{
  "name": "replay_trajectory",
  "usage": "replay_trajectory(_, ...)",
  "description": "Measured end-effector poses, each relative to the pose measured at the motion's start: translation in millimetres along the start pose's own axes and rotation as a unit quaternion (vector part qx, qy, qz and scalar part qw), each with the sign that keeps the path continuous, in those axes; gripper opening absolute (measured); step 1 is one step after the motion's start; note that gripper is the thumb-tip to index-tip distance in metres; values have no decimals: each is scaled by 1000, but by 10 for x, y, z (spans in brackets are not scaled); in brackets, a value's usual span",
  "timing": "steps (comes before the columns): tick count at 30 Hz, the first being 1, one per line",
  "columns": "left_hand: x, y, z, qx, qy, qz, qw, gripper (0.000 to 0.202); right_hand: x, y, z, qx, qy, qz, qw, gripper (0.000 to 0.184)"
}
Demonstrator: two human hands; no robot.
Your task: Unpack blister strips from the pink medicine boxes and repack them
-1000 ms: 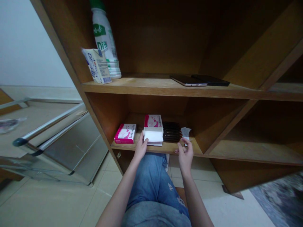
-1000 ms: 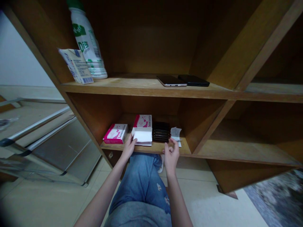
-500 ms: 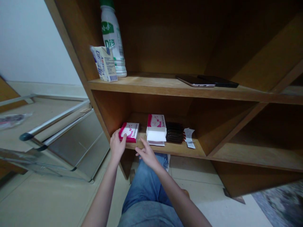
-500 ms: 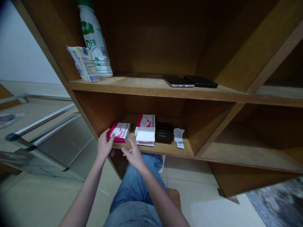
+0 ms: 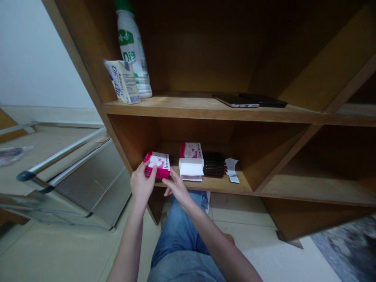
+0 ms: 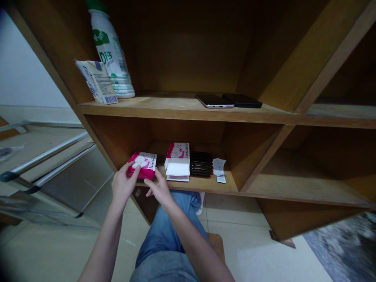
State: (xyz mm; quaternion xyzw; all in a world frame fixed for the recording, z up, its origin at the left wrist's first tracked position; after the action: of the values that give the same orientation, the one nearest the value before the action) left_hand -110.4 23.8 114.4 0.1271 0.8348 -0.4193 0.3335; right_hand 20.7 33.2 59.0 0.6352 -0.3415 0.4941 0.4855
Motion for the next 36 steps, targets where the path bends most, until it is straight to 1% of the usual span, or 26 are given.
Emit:
replay_trajectory(3,-298,-173,4,-32,38,12,999,42,270,-61,73,0,-37,1,999,77)
replay_trajectory(5,-466,-202,-11,-43,47,46,997,42,457,-150,95,-9,-62,16,998,79)
replay_trajectory(6,-535,-176,-28,-37,44,66,996,41,552,-214,95,-16,-74,26,997,79)
replay_trajectory(8,-657,-48,-78,2,39,106,994,42,738,-389,72,-39,-95,50,993,78)
replay_trajectory(9,-709,37,-108,22,36,122,992,42,827,-495,50,-52,-107,60,991,74)
replay_trajectory(11,-800,232,-167,62,33,139,988,42,977,-716,-5,-74,-127,85,986,59)
replay_trajectory(13,-868,434,-208,99,38,151,983,40,1059,-920,-68,-80,-129,112,982,46)
replay_trajectory(15,-899,622,-222,130,42,164,977,38,1069,-1111,-122,-92,-114,139,979,41)
replay_trajectory(18,-868,854,-198,176,39,204,962,36,1012,-1345,-174,-107,-82,190,973,40)
replay_trajectory(20,-832,938,-187,185,44,232,954,38,996,-1457,-202,-108,-78,233,963,42)
replay_trajectory(22,-803,969,-208,174,51,254,950,44,1034,-1542,-235,-119,-100,287,945,42)
replay_trajectory(25,-814,1009,-280,172,70,285,940,54,1150,-1582,-306,-141,-171,384,896,42)
replay_trajectory(27,-836,1068,-328,184,79,301,932,56,1195,-1526,-368,-121,-225,433,864,48)
replay_trajectory(29,-841,1143,-354,194,72,318,925,54,1185,-1447,-426,-86,-262,457,845,56)
replay_trajectory(30,-835,1179,-359,194,64,330,922,51,1163,-1418,-451,-74,-270,462,842,57)
replay_trajectory(32,-814,1236,-349,185,42,359,914,47,1109,-1390,-485,-71,-271,462,841,54)
replay_trajectory(36,-778,1298,-308,158,-15,398,903,38,1029,-1404,-514,-96,-266,452,846,47)
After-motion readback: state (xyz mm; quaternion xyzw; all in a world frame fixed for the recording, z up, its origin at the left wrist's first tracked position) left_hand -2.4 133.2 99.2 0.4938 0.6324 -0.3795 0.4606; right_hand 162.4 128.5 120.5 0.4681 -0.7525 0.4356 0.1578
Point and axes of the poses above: each hand's wrist, its own z-axis away from the middle knuckle, its own y-axis out of the palm, x = y × z, the point moved 5 cm from there along -z, towards the middle knuckle, and after that the axes turned 6 degrees about -y, right-handed, at the moved point
